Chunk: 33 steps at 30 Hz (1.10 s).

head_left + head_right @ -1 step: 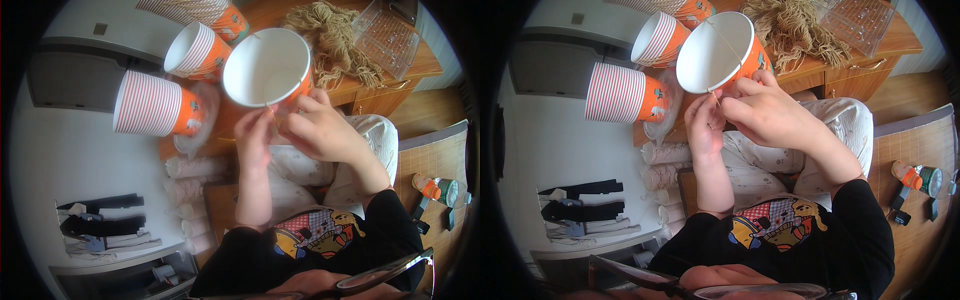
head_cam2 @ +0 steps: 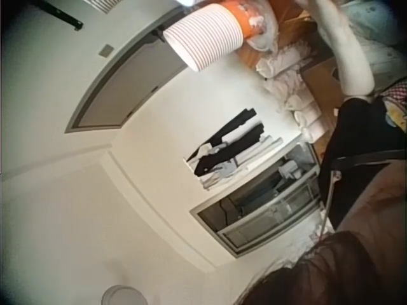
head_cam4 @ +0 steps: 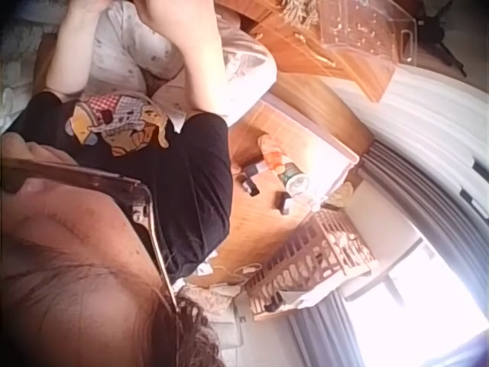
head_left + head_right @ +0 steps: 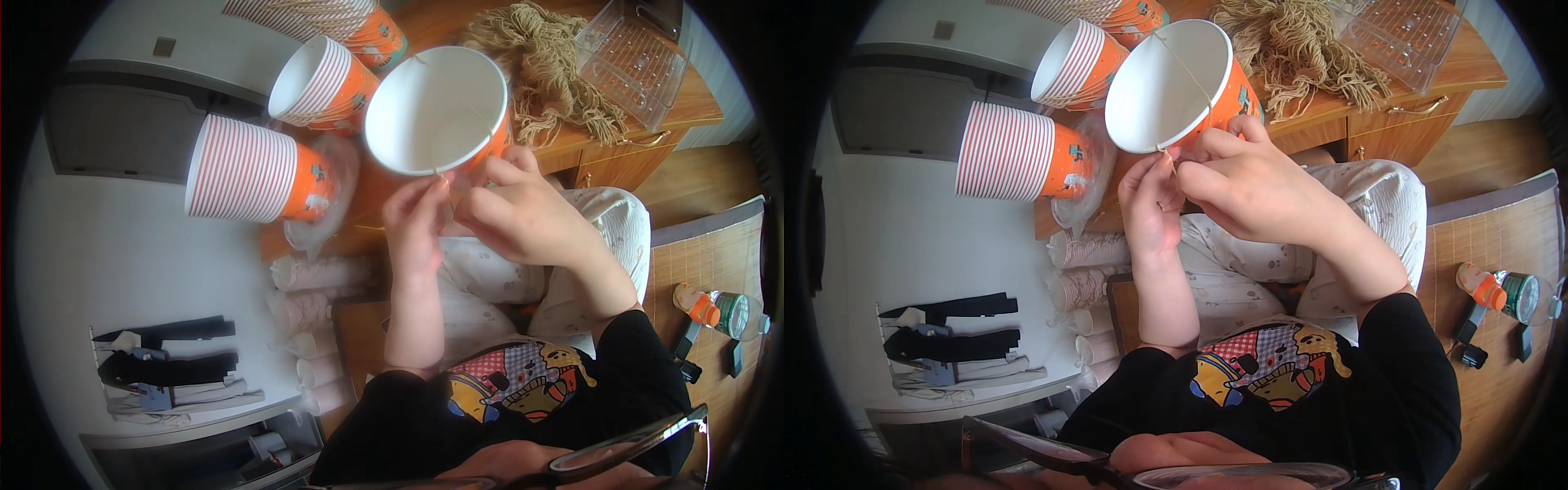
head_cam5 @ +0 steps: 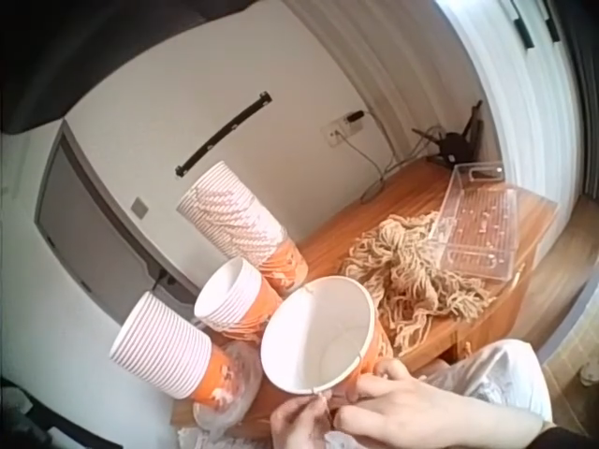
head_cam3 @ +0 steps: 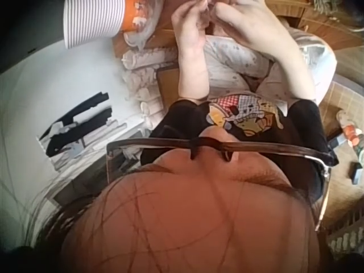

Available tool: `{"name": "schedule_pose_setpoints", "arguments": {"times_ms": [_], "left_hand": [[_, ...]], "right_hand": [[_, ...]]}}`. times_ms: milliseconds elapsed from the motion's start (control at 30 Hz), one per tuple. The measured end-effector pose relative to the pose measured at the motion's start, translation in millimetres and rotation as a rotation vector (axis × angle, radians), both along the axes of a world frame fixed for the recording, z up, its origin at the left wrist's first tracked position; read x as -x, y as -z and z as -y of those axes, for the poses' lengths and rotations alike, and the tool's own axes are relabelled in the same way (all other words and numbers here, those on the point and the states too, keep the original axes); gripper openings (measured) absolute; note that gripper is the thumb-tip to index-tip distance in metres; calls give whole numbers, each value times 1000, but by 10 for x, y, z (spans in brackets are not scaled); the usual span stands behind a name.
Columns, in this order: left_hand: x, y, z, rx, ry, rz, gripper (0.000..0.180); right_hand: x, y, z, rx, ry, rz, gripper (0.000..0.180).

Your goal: Tying string to the rims of paper buckets to form handles.

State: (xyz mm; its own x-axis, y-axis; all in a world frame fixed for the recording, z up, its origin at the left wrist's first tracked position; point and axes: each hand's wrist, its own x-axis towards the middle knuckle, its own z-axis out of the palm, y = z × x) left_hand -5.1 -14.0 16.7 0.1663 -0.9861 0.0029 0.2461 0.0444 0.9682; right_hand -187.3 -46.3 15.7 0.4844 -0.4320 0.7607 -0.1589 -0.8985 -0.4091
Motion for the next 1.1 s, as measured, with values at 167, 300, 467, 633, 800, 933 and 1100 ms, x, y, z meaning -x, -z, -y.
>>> {"name": "schedule_pose_setpoints", "arguments": {"times_ms": [167,300,467,633,800,933,1100], "left_hand": [[26,-16,17,29,-97,-35,16],[-103,-46,48,6,-103,47,15],[-169,-135,41,-44,-76,157,16],[-227,-208,69,-87,-24,273,18],[-208,-310,61,-91,-25,330,21],[-198,-346,21,24,-131,524,17],[-215,-441,-61,613,-467,1181,24]], "right_hand": [[-82,3,-31,55,8,45,23],[-91,38,-21,80,33,20,21],[-139,48,-46,112,34,26,18],[-140,78,-34,143,45,19,18],[-148,62,-43,173,79,42,16],[-136,74,-38,168,150,-47,17],[-93,-35,-56,59,165,-31,22]]}}
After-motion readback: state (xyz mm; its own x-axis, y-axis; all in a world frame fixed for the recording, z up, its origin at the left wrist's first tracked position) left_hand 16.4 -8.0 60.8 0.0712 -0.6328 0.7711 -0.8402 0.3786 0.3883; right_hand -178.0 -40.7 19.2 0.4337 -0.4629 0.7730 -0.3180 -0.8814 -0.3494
